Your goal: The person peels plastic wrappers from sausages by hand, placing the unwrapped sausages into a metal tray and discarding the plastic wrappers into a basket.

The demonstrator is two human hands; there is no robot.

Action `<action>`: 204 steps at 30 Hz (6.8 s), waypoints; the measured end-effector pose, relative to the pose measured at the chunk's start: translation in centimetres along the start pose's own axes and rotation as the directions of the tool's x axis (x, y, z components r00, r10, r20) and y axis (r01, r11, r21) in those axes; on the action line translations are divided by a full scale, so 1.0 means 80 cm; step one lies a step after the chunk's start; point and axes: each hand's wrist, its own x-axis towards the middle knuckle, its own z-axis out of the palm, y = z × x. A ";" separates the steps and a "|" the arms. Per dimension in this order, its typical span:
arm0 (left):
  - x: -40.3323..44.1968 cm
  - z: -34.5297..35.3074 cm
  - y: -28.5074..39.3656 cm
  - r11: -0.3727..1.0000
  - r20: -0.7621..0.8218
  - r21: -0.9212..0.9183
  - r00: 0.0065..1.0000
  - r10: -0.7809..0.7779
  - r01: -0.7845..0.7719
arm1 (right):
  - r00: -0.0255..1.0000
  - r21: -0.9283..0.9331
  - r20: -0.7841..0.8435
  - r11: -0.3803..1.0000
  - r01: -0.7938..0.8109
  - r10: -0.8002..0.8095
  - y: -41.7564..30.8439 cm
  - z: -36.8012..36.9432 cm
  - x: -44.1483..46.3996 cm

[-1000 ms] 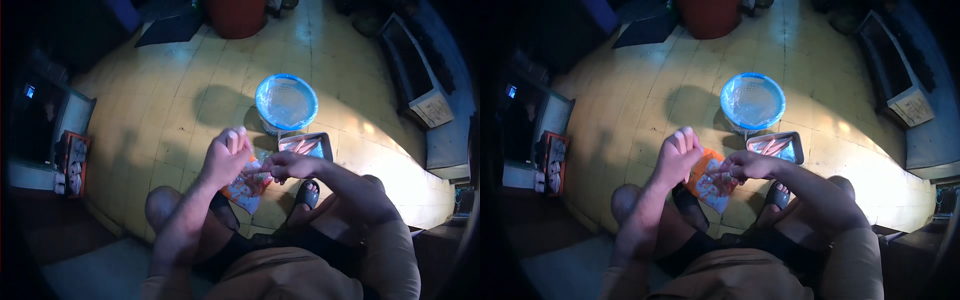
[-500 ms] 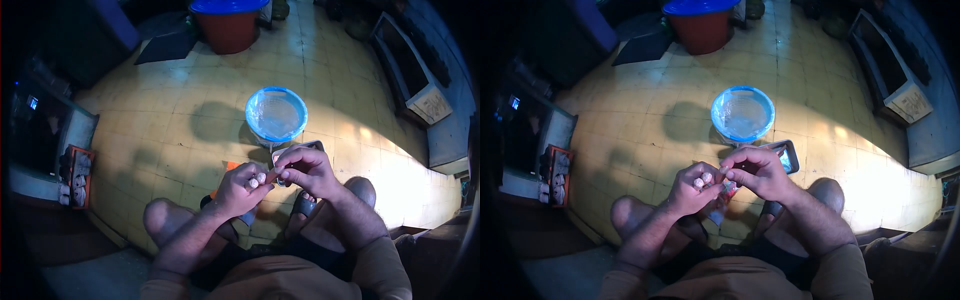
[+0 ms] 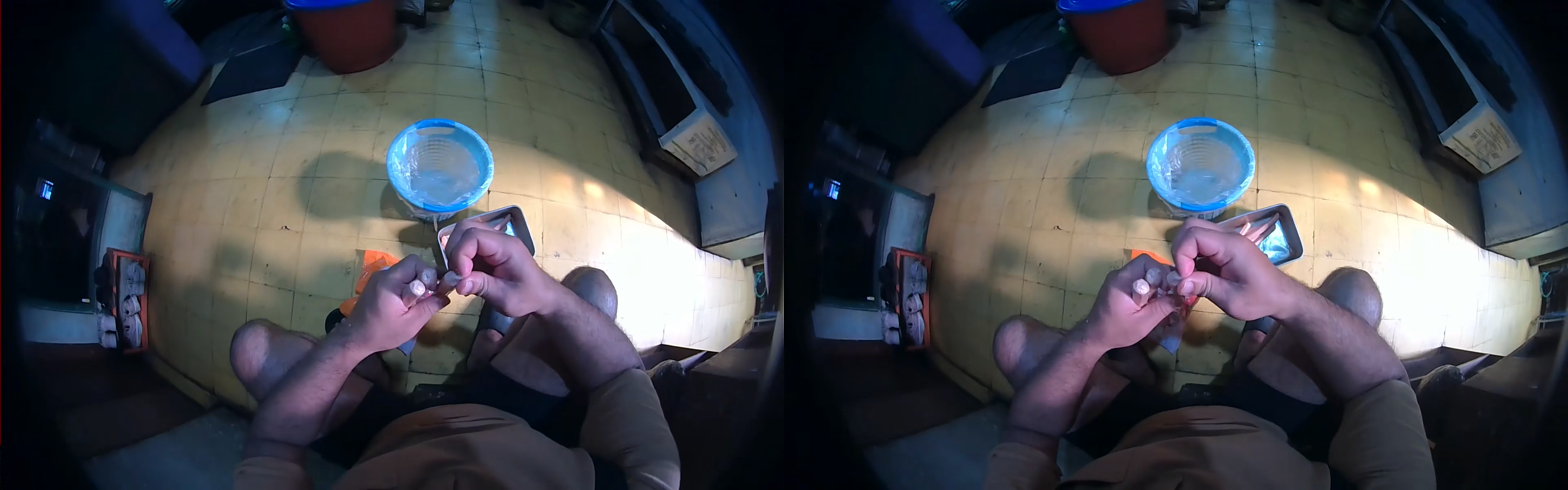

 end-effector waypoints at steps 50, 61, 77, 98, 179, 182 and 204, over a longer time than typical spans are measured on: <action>0.009 -0.003 0.008 0.835 -0.168 -0.544 0.986 -0.012 -0.083 | 0.974 -0.218 -0.225 0.975 -0.046 -0.005 0.008 0.025 0.003; 0.009 0.009 -0.001 0.999 -0.296 -0.020 0.954 -0.047 0.043 | 0.907 0.250 -0.344 0.955 -0.160 0.242 -0.001 0.040 0.005; 0.016 0.006 0.004 0.801 -0.182 -0.592 0.983 -0.027 -0.088 | 0.986 -0.311 -0.156 0.944 -0.108 0.061 0.002 0.019 0.007; 0.031 -0.100 -0.025 0.609 -0.571 -0.749 0.720 -0.393 -0.261 | 0.919 0.323 0.006 0.869 -0.375 0.394 0.029 -0.040 0.013; 0.011 -0.057 0.010 0.871 -0.231 0.409 0.893 0.387 -0.271 | 0.974 -0.136 -0.129 0.970 -0.203 0.186 -0.019 -0.025 0.042; 0.000 -0.042 0.009 0.985 -0.254 0.065 0.952 0.172 -0.160 | 0.963 -0.255 -0.260 0.956 -0.143 0.075 -0.009 -0.010 0.046; -0.004 -0.016 0.012 0.445 -0.044 -0.895 0.984 -0.172 0.038 | 0.812 -0.685 -0.034 0.605 0.405 -0.582 0.017 0.013 0.062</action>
